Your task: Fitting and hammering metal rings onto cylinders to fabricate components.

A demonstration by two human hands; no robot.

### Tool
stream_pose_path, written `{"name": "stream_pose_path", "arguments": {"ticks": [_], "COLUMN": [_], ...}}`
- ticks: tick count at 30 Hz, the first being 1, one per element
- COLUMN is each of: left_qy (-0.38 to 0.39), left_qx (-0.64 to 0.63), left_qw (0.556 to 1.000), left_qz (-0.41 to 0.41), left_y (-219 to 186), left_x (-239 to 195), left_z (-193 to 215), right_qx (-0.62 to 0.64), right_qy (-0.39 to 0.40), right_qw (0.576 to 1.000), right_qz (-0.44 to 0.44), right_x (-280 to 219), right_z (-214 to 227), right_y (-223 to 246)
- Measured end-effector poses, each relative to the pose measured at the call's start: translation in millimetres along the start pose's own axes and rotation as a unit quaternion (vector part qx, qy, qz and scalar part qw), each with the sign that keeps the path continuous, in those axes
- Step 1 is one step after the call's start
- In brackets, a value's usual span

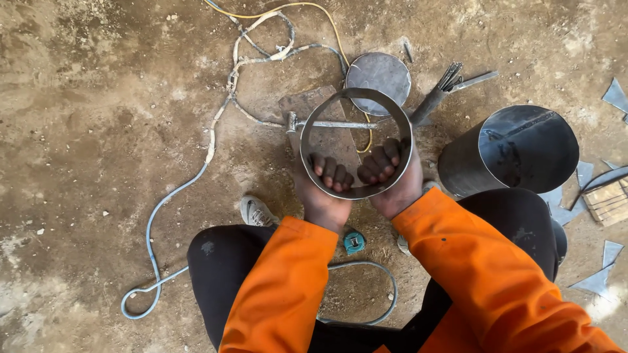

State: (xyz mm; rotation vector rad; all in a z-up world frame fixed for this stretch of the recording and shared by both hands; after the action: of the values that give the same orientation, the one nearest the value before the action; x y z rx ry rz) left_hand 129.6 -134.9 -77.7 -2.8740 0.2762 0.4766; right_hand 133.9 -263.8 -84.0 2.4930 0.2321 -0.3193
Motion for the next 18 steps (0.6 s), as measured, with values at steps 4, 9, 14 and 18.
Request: {"name": "stream_pose_path", "arguments": {"ticks": [4,9,14,18], "left_qy": [0.002,-0.019,-0.016,-0.017], "left_qx": [0.024,0.054,0.06,0.036], "left_qw": [1.0,0.998,0.998,0.999], "left_qz": [-0.017,0.0,0.016,-0.01], "left_y": [-19.2,-19.2,-22.2,-17.1], "left_x": [0.5,-6.7,-11.7,-16.5], "left_z": [-17.1,-29.2,-39.2,-47.9], "right_qx": [-0.035,-0.039,0.001,0.046], "right_qy": [-0.048,0.002,0.091,0.154], "right_qw": [0.998,0.998,0.995,0.987], "right_qz": [-0.016,-0.054,-0.031,0.006], "right_x": [-7.7,6.7,2.0,4.4], "right_z": [-26.2,14.2,5.6,13.2], "right_y": [15.9,27.3,23.1,22.1]}}
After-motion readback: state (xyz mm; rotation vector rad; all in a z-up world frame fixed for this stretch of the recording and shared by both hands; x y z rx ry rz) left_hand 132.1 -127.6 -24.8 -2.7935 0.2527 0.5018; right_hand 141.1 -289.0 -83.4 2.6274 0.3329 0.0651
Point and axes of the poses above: each hand's wrist, its own x-axis towards the middle knuckle, its own z-axis out of the back of the hand, y = z × x, the point moved 3 cm from there along x, towards the middle knuckle, and after that the axes turned 9 degrees about -x, right-handed, at the moved point
